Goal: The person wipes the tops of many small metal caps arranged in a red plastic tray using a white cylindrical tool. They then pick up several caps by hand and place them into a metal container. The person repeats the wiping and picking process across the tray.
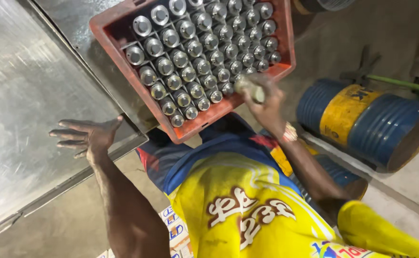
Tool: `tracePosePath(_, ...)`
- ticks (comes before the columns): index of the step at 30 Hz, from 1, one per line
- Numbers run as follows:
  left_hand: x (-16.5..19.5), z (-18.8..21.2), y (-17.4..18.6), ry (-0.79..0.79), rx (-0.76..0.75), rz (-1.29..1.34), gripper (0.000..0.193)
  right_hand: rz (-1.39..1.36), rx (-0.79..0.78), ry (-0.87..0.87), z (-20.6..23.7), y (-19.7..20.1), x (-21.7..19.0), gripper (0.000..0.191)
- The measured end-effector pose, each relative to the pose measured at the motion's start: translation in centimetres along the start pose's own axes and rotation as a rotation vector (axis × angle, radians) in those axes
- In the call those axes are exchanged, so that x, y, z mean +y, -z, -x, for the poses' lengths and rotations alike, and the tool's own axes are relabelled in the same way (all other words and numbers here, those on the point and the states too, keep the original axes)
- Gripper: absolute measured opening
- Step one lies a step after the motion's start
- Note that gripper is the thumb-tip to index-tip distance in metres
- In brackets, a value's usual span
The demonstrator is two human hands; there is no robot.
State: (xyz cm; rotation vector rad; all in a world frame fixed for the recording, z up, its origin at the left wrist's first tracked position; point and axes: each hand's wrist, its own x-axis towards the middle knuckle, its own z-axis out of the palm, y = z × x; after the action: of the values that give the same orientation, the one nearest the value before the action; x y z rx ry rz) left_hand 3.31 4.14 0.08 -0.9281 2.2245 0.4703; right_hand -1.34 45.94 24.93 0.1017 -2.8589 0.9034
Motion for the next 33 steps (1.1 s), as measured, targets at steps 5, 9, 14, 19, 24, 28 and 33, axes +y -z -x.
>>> tracePosePath(5, 0.3, 0.0, 0.4, 0.035, -0.011, 0.049, 0.179, -0.477, 0.164, -0.338, -0.3, -0.7, -2.2, 0.027)
tracePosePath(9, 0.7, 0.0, 0.9, 0.076, -0.077, 0.055, 0.176, 0.089, -0.204, -0.067, -0.4, -1.3, -3.5, 0.03)
tracePosePath(14, 0.3, 0.0, 0.8, 0.05, -0.038, 0.078, 0.177, -0.279, 0.016, 0.006, -0.6, -1.8, -4.8, 0.031)
tracePosePath(19, -0.6, -0.5, 0.2, 0.04, -0.067, 0.089, 0.178, -0.123, -0.251, -0.124, -1.0, -2.9, -5.3, 0.03)
tracePosePath(24, -1.0, -1.0, 0.0, 0.05, -0.078, 0.099, 0.176, -0.251, -0.156, -0.007, 0.1, -3.3, -5.4, 0.029)
tracePosePath(28, -1.0, -1.3, 0.3, 0.071, -0.109, 0.106, 0.176, -0.09, -0.38, 0.054, 1.8, -5.3, -5.9, 0.028)
tracePosePath(33, -1.2, -1.4, 0.3, 0.071, -0.125, 0.091, 0.175, -0.223, -0.31, 0.069, 2.1, -5.7, -7.5, 0.024)
